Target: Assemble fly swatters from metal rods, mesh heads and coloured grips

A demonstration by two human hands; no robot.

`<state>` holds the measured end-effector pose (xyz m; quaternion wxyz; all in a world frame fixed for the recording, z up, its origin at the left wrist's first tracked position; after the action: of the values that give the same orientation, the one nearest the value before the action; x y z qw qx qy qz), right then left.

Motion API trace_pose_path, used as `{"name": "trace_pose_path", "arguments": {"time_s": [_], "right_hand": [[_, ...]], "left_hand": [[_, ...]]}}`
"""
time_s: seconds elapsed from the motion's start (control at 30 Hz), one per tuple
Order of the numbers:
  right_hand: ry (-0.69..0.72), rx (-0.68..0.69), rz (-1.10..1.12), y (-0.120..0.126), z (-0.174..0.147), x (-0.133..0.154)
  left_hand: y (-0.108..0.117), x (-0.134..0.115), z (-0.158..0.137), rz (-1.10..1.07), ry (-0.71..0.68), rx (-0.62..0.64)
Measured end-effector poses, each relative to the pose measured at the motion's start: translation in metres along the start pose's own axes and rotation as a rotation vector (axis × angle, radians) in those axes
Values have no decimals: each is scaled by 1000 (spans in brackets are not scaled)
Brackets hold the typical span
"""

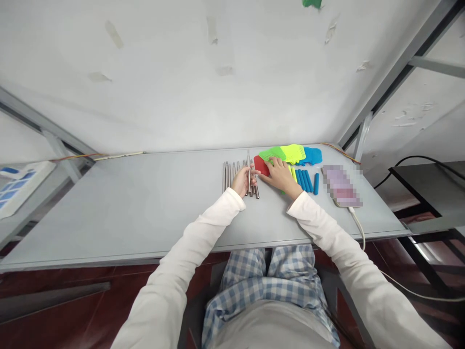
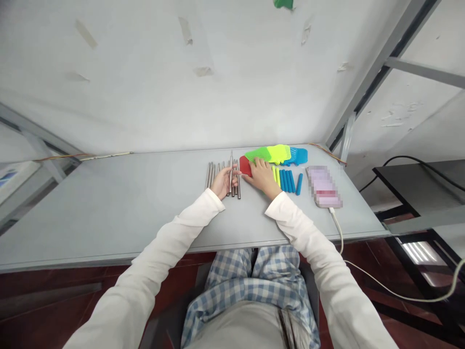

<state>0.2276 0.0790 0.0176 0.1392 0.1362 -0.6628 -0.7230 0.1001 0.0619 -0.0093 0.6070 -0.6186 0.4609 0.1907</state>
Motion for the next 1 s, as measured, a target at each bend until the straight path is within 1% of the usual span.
{"name": "trace_pose_path", "arguments": {"time_s": [0.1,0.2,0.37,0.43,0.57,0.77,0.9,1.0], "right_hand": [[5,46,-39,-1,-1,7],[-5,67,-84,4,0,13],[25,70,-111,9,-1,18],[25,62,-98,8,-2,15],[-20,29,-43,7,1,0],[-91,-52,8,1,5,-15],[-171,-26,29,-7,7,-23],[-207,-10,26,-8,9,-27]], "left_hand": [[1,4,1,-44,21,-20],[1,7,2,-77,11,-11],[8,4,0,-22,-34,-71],[12,0,-2,7,-48,-108],[19,-6,-7,78,-49,-182],[22,-13,-9,189,-21,-219],[24,-17,-8,227,8,-220],[27,-19,-8,233,6,-233]]}}
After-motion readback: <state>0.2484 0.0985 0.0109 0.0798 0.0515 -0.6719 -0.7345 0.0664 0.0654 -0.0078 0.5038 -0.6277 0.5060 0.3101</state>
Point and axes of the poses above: each hand's wrist, its own z-axis towards the middle knuckle, its own y-axis out of the back of the hand, x = y × z, the point moved 7 cm from there along z, towards the middle knuckle, and after that the axes turned 12 degrees about x, right-handed, at the moved point
